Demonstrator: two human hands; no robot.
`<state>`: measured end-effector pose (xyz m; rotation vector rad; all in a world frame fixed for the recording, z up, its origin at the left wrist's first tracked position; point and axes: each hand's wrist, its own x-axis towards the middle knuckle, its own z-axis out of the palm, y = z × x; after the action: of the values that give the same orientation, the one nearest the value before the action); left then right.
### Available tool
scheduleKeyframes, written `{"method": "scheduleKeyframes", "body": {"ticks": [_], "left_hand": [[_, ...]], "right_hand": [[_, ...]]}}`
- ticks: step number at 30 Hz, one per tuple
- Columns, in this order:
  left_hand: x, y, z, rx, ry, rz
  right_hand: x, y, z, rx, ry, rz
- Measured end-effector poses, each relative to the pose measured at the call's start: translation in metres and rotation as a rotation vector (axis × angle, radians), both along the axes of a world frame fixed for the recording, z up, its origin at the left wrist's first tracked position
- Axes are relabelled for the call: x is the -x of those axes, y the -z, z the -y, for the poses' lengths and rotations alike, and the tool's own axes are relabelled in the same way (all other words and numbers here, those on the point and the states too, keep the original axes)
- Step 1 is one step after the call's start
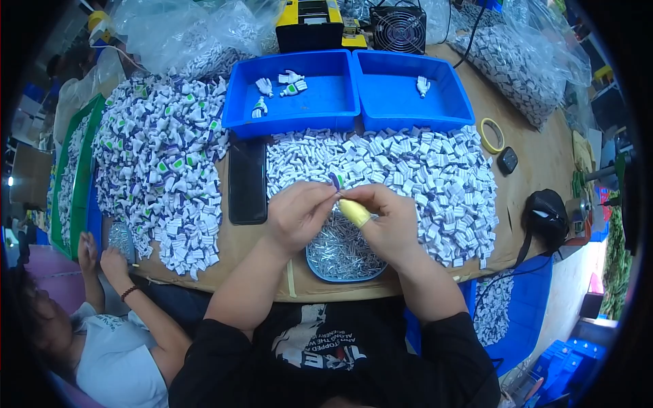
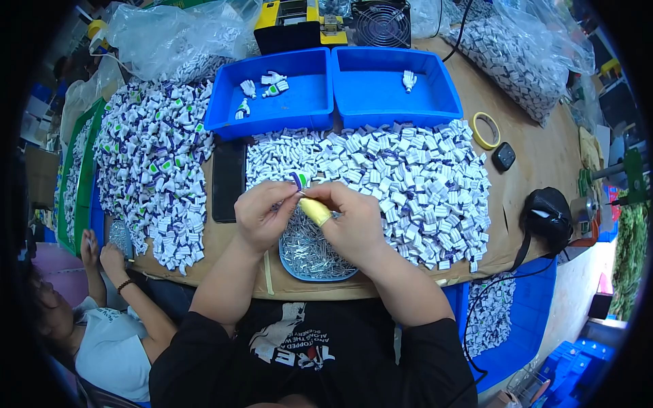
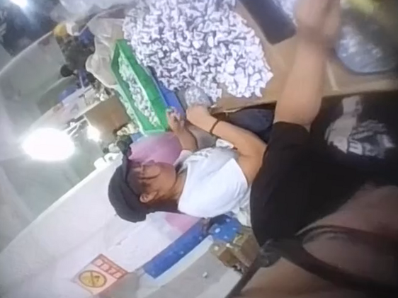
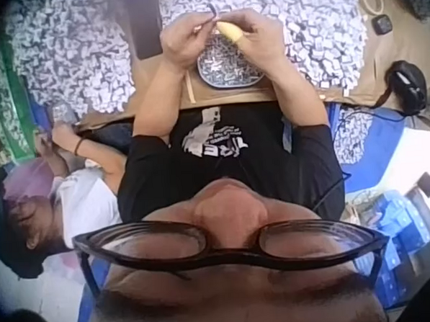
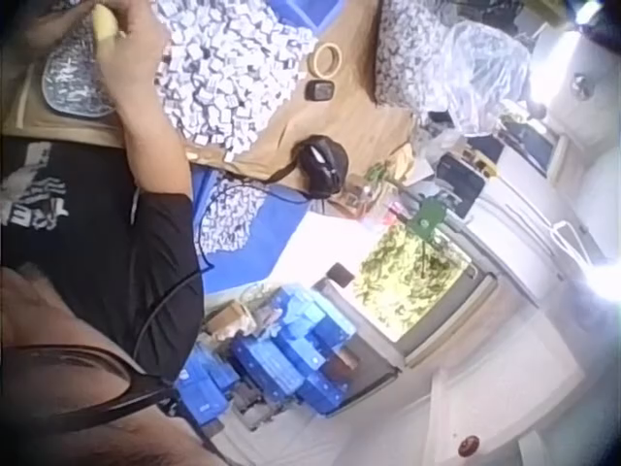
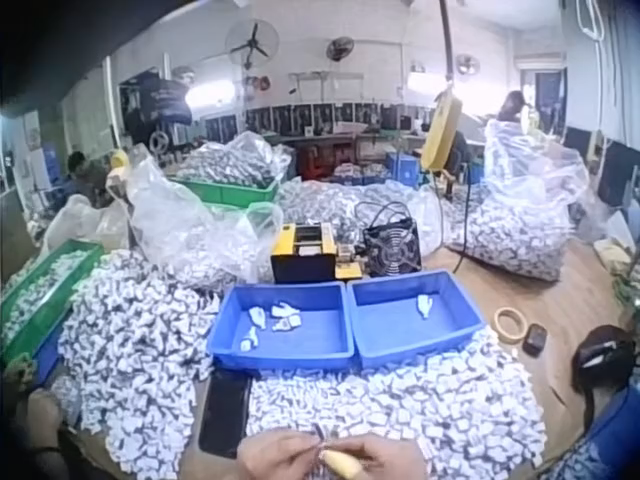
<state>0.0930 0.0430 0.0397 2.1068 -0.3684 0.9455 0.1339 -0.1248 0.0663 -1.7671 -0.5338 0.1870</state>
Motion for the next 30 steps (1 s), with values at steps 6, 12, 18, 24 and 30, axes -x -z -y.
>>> {"method": "scheduleKeyframes", "body": {"ticks": [6, 12, 18, 24, 30], "left_hand": [[0.0, 0.0, -0.006, 0.053, 0.045, -0.022], [0.0, 0.0, -0.01, 0.048, 0.175, 0.001], [0.005, -0.005, -0.006, -0.083, 0.176, 0.076], [0.02, -0.026, -0.004, -0.064, -0.037, -0.202], [0.079, 0.0, -0.041, -0.183, -0.163, -0.617]], "right_hand": [[-0.005, -0.001, 0.001, 0.137, -0.138, 0.444], [-0.007, -0.003, 0.003, 0.109, -0.16, 0.524], [-0.008, -0.008, 0.004, 0.012, -0.361, 0.186], [-0.024, 0.004, 0.013, 0.082, -0.031, 0.333], [-0.052, 0.008, 0.033, 0.503, 0.307, 0.419]]}}
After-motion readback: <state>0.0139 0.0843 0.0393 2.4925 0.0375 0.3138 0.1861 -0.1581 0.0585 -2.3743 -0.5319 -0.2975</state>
